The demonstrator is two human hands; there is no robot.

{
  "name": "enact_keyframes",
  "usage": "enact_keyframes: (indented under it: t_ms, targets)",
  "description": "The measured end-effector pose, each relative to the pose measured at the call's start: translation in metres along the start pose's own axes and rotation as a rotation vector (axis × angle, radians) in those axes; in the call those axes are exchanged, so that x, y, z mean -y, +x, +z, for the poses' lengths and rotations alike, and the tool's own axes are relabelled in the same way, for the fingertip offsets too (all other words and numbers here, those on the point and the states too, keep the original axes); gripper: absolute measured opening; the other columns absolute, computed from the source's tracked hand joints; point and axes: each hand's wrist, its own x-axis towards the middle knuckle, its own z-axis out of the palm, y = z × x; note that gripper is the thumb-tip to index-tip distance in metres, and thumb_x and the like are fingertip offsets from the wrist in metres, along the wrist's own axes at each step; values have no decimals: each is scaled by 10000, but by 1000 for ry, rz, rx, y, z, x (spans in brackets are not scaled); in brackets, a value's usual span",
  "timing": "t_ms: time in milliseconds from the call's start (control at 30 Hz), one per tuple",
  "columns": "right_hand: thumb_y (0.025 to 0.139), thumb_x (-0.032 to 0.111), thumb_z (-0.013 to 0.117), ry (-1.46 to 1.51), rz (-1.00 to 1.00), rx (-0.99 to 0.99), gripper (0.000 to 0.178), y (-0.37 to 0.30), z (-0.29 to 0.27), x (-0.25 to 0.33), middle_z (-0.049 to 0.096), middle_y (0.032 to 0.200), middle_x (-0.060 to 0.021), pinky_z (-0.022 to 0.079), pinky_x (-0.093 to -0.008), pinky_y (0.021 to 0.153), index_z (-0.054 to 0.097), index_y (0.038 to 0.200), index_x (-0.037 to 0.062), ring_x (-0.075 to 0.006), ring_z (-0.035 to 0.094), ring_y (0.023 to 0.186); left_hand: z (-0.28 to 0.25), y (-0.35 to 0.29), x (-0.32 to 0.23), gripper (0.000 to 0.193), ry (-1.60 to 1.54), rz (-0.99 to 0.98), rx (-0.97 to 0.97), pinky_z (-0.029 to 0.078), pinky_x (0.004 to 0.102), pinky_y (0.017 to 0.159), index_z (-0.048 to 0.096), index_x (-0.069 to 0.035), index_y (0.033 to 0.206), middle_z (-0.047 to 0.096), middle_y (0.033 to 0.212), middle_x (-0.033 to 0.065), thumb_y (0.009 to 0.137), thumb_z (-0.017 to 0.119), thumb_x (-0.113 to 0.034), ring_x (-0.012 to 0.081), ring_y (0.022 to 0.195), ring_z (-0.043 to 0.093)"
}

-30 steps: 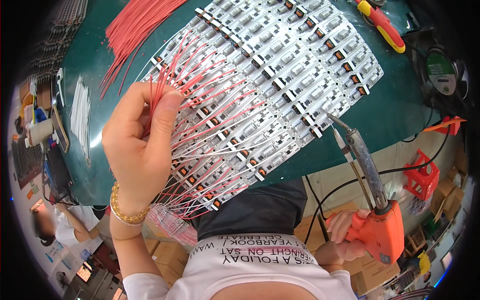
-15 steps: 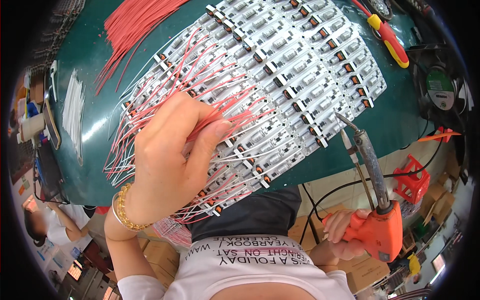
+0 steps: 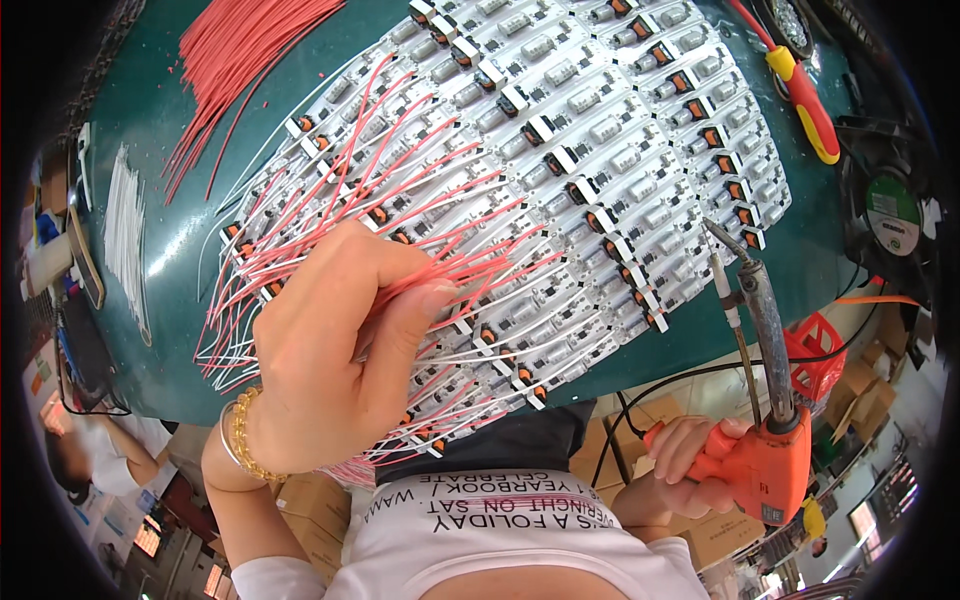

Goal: The person uses a soldering iron to attach red and white wires to a grid of electronic components on a green workbench. They repeatedly pick up wires, position them on the board, and apply the soldering iron to secure the connections.

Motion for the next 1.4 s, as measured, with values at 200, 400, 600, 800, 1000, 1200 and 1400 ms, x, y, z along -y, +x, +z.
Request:
enact_keyframes:
  t_ms: [200, 400, 600, 800, 1000, 1200, 1400]
  targets:
    - [898, 528, 581, 3, 3, -6, 720, -2, -1, 1, 490, 525, -27, 422, -259, 426, 377, 1281, -47, -129, 456, 418, 2, -5, 1, 107, -68, -66, -47, 388, 278, 516, 612, 28, 857, 559, 720, 91, 784, 687, 48, 192, 582, 507]
    - [904, 517, 581, 14, -28, -5, 716, -7, -2, -2, 495, 536, -30, 423, -257, 429, 377, 1286, -52, -131, 463, 433, 5, -6, 5, 76, -100, -84, -75, 414, 264, 552, 616, 12, 864, 564, 723, 81, 817, 677, 11, 174, 601, 524]
    - [904, 501, 590, 51, -36, -25, 712, -10, -1, -2, 494, 536, -29, 421, -255, 429, 375, 1294, -55, -128, 454, 431, 6, -6, 8, 82, -108, -90, -103, 412, 260, 554, 607, 9, 844, 561, 703, 79, 843, 675, -37, 161, 598, 522]
    - [901, 502, 591, 49, -47, -52, 717, -19, -4, -1, 488, 533, -26, 417, -251, 426, 373, 1295, -56, -126, 450, 429, 4, -5, 6, 104, -49, -100, -83, 401, 263, 546, 601, 2, 814, 564, 697, 75, 840, 687, -52, 159, 586, 513]
    - [902, 503, 590, 44, -38, -44, 714, -19, -5, 0, 483, 530, -25, 415, -255, 427, 375, 1290, -56, -128, 443, 428, 6, -6, 4, 115, -41, -101, -109, 405, 262, 554, 601, -1, 812, 568, 702, 72, 832, 698, -58, 160, 599, 522]
    - [897, 511, 594, 20, -24, -50, 720, -20, -6, 1, 476, 529, -20, 409, -253, 429, 380, 1287, -55, -125, 437, 429, 6, -7, 7, 108, -61, -82, -119, 424, 270, 567, 608, 0, 823, 576, 711, 80, 820, 704, -49, 172, 613, 539]
    - [882, 538, 597, 26, -13, -58, 742, -22, -7, -1, 478, 529, -15, 407, -249, 431, 386, 1307, -32, -120, 435, 431, 4, -5, 2, 109, -42, -70, -98, 433, 282, 569, 617, 9, 833, 571, 716, 98, 787, 712, -16, 211, 605, 543]
